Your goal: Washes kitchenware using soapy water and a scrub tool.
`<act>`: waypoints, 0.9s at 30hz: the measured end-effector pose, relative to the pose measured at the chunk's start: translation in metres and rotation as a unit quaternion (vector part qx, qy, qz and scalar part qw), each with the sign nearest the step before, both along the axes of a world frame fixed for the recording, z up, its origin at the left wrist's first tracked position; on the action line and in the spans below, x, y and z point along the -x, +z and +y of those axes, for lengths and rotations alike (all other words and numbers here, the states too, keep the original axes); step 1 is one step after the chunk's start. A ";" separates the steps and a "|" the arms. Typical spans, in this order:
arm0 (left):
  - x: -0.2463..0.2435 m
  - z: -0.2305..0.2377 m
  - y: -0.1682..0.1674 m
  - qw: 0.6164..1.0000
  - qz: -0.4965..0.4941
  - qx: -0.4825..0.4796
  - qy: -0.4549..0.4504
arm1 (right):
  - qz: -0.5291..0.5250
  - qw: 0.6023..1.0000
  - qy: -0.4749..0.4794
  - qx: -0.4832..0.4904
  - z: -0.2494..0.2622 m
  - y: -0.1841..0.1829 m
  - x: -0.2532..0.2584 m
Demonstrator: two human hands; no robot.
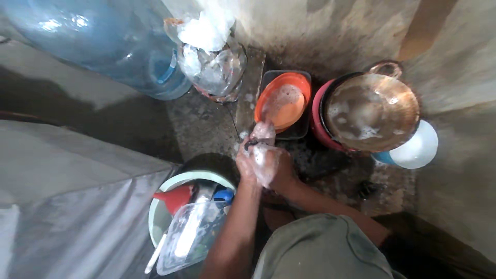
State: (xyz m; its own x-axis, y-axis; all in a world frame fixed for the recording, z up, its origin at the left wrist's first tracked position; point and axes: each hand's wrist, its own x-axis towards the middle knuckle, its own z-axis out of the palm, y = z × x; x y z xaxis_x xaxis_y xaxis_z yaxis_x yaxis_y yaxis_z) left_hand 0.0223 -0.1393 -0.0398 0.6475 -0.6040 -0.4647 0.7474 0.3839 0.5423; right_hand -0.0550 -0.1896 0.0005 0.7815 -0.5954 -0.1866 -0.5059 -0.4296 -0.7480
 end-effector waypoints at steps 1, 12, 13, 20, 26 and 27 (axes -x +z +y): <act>-0.005 -0.001 0.002 1.000 -0.008 0.023 -0.004 | -0.022 1.000 0.004 0.002 0.005 0.000 0.005; 0.035 -0.010 0.015 0.972 -0.094 -0.205 -0.057 | -0.031 0.984 -0.028 0.173 -0.044 -0.022 -0.051; 0.038 -0.009 0.008 0.965 -0.103 -0.234 -0.059 | -0.057 0.982 -0.052 0.172 -0.049 -0.026 -0.054; 0.029 -0.004 -0.003 0.989 -0.107 -0.052 -0.085 | -0.227 0.918 -0.302 -0.120 -0.086 -0.033 -0.038; 0.021 -0.023 0.005 0.955 -0.142 -0.251 -0.075 | -0.199 0.920 -0.179 -0.285 -0.044 -0.014 -0.014; 0.021 -0.021 -0.017 0.955 -0.185 -0.224 -0.060 | -0.211 0.929 -0.137 -0.272 -0.032 -0.018 -0.011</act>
State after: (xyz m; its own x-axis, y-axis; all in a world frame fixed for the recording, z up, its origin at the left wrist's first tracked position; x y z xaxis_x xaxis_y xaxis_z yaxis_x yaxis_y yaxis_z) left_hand 0.0016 -0.1603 -0.0564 0.7568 -0.4777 -0.4460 0.4960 -0.0246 0.8680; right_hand -0.0435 -0.2219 -0.0174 0.6860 -0.6905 -0.2293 -0.1531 0.1711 -0.9733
